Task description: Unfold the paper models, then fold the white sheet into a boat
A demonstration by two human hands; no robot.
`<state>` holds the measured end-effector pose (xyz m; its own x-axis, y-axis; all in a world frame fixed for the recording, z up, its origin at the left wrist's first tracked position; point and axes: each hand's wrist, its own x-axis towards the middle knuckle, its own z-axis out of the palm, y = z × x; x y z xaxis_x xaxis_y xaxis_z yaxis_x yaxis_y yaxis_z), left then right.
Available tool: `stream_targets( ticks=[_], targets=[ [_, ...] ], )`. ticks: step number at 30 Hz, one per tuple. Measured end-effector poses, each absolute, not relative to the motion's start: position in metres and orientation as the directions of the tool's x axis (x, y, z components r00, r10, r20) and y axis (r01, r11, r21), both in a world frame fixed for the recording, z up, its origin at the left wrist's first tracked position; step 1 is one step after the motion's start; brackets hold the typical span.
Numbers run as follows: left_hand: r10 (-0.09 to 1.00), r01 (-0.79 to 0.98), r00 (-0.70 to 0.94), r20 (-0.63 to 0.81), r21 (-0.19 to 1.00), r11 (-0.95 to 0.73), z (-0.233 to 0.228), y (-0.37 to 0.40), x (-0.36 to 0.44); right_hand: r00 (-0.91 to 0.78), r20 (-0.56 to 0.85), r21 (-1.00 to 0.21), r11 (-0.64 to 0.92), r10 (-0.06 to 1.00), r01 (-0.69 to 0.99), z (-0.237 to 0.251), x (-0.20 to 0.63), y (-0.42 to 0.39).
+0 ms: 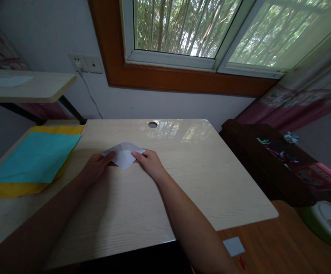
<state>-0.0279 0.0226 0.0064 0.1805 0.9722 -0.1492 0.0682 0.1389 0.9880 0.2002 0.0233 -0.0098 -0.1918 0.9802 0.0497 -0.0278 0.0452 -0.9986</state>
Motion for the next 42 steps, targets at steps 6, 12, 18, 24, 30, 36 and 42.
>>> stream_targets(
  ticks=[6, 12, 18, 24, 30, 36, 42],
  targets=[
    [0.967, 0.028, 0.187, -0.171, 0.985, 0.169, 0.003, 0.023, -0.028, -0.157, 0.058, -0.995, 0.043, 0.986, -0.094, -0.003, 0.199, 0.022],
    [0.963, -0.106, 0.219, -0.157, 0.977, 0.184, -0.006, 0.026, -0.029, -0.127, 0.062, -0.992, 0.047, 0.990, -0.120, -0.004, 0.200, 0.024],
    [0.967, -0.191, 0.218, -0.129, 0.966, 0.172, -0.010, 0.028, -0.027, -0.020, 0.147, -0.985, 0.144, 0.989, -0.090, -0.003, 0.204, 0.026],
    [0.971, -0.212, 0.219, -0.092, 0.967, 0.139, -0.008, 0.028, -0.027, 0.040, 0.165, -0.981, 0.168, 0.986, -0.100, -0.002, 0.205, 0.027],
    [0.990, -0.187, 0.137, -0.030, 0.981, 0.056, -0.004, 0.030, -0.030, 0.024, 0.141, -0.984, 0.143, 0.990, -0.102, -0.003, 0.205, 0.028],
    [0.996, -0.149, 0.083, -0.044, 0.987, 0.056, 0.001, 0.030, -0.030, 0.015, 0.125, -0.988, 0.125, 0.992, -0.089, -0.001, 0.203, 0.027],
    [0.990, -0.111, 0.127, -0.063, 0.991, 0.077, -0.001, 0.031, -0.031, 0.101, 0.136, -0.982, 0.148, 0.986, -0.119, 0.001, 0.204, 0.027]
  ],
)
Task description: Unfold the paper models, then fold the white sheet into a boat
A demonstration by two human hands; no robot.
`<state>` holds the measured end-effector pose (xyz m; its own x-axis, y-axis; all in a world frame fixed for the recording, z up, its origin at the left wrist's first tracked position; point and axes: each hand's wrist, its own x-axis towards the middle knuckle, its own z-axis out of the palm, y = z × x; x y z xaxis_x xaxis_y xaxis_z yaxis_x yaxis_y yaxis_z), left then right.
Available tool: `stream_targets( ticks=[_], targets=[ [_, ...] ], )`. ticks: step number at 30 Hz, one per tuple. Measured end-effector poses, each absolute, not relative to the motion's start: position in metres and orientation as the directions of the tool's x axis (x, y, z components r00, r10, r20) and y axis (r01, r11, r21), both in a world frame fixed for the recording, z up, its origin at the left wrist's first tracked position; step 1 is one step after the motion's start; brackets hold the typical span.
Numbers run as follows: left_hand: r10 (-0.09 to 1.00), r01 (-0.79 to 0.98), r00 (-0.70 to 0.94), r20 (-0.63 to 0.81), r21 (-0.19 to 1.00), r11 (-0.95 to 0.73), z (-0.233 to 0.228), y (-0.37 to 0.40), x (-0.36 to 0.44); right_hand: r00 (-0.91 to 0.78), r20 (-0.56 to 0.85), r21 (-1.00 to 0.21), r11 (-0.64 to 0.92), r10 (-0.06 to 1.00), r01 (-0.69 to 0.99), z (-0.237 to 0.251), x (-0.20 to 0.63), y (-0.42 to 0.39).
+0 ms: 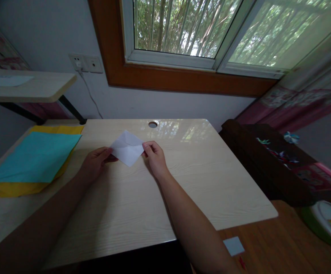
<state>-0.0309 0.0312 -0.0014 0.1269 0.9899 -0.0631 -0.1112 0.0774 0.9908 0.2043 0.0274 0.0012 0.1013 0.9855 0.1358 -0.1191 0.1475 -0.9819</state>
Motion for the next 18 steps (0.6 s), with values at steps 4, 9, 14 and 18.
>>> stream_targets(
  ticks=[4, 9, 14, 18],
  targets=[
    [0.989, -0.104, 0.125, -0.074, 0.991, 0.087, 0.0002, 0.0298, -0.0307, 0.118, 0.175, -0.973, 0.190, 0.978, -0.132, -0.0019, 0.2061, 0.0285],
    [0.990, -0.128, 0.124, -0.065, 0.988, 0.081, 0.0004, 0.0294, -0.0306, 0.145, 0.194, -0.970, 0.212, 0.970, -0.119, -0.0051, 0.2064, 0.0301],
    [0.992, -0.121, 0.112, -0.062, 0.990, 0.076, 0.0010, 0.0292, -0.0300, 0.198, 0.186, -0.974, 0.207, 0.962, -0.091, -0.0038, 0.2060, 0.0309],
    [0.992, -0.121, 0.104, -0.070, 0.989, 0.082, 0.0022, 0.0288, -0.0296, 0.196, 0.169, -0.974, 0.194, 0.966, -0.118, -0.0024, 0.2058, 0.0309]
  ],
)
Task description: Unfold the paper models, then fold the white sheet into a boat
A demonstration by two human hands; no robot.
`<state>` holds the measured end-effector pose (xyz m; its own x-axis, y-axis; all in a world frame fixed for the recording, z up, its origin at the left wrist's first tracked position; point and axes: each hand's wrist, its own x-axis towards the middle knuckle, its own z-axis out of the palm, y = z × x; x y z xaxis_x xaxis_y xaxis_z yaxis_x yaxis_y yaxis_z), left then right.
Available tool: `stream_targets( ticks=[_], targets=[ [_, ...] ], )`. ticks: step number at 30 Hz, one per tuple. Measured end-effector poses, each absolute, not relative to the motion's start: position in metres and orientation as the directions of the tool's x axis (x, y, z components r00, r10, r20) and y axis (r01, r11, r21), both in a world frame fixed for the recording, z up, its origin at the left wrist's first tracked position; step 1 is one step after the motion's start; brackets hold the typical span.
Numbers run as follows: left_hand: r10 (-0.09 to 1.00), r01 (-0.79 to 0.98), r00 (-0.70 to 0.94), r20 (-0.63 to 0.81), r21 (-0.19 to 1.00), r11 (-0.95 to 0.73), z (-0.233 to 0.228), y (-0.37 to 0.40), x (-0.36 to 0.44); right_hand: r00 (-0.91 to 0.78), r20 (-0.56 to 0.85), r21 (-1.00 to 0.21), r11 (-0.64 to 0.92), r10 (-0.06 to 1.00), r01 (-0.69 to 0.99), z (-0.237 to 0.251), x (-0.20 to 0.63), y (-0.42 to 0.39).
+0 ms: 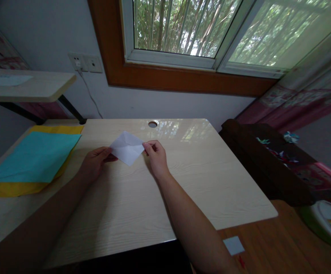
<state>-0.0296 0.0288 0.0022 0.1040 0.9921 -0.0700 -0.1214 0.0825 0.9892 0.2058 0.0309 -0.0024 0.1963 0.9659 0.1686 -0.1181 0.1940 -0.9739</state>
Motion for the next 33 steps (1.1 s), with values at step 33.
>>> stream_targets(
  ticks=[33],
  targets=[
    [0.930, 0.272, 0.361, 0.069, 0.946, -0.175, 0.004, 0.025, -0.032, -0.302, 0.188, -0.982, 0.178, 0.935, -0.060, 0.005, 0.200, 0.018]
  ],
)
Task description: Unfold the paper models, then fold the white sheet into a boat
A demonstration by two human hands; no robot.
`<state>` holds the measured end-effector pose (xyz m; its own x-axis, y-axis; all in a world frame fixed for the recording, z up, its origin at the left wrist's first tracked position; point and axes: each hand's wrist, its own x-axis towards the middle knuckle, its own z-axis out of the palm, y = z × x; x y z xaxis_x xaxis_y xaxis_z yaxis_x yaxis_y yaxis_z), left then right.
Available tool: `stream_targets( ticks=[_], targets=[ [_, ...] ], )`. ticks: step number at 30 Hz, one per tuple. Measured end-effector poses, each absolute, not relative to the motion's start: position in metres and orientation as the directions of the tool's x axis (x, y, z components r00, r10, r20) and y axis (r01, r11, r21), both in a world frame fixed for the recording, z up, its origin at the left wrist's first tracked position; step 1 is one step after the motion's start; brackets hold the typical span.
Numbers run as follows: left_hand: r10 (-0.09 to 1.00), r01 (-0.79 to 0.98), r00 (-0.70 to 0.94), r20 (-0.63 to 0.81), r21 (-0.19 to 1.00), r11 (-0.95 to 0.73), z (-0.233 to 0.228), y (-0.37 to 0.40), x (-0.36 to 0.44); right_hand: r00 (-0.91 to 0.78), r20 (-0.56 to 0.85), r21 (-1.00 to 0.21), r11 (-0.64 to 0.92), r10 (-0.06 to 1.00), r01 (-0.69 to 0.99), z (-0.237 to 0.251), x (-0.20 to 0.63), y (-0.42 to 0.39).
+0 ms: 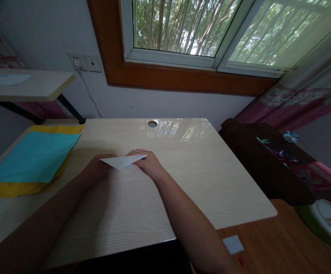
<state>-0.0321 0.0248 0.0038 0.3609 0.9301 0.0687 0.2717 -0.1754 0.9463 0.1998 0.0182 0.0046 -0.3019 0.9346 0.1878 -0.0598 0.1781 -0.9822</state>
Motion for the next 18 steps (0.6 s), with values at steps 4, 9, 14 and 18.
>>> stream_targets(
  ticks=[4, 9, 14, 18],
  targets=[
    [0.938, 0.303, 0.343, 0.042, 0.941, -0.153, 0.0001, 0.0252, -0.0328, -0.298, 0.176, -0.984, 0.159, 0.938, -0.083, 0.0033, 0.1991, 0.0187],
    [0.965, 0.265, 0.256, -0.060, 0.964, -0.011, 0.0021, 0.0225, -0.0299, -0.181, 0.124, -0.991, 0.113, 0.976, -0.072, 0.0038, 0.1991, 0.0186],
    [0.963, 0.236, 0.240, -0.122, 0.970, 0.065, 0.0046, 0.0212, -0.0294, -0.052, 0.180, -0.982, 0.176, 0.982, -0.071, 0.0064, 0.2017, 0.0206],
    [0.962, 0.161, 0.241, -0.131, 0.983, 0.094, 0.0034, 0.0215, -0.0287, 0.037, 0.208, -0.972, 0.211, 0.977, -0.106, 0.0012, 0.2037, 0.0241]
  ],
)
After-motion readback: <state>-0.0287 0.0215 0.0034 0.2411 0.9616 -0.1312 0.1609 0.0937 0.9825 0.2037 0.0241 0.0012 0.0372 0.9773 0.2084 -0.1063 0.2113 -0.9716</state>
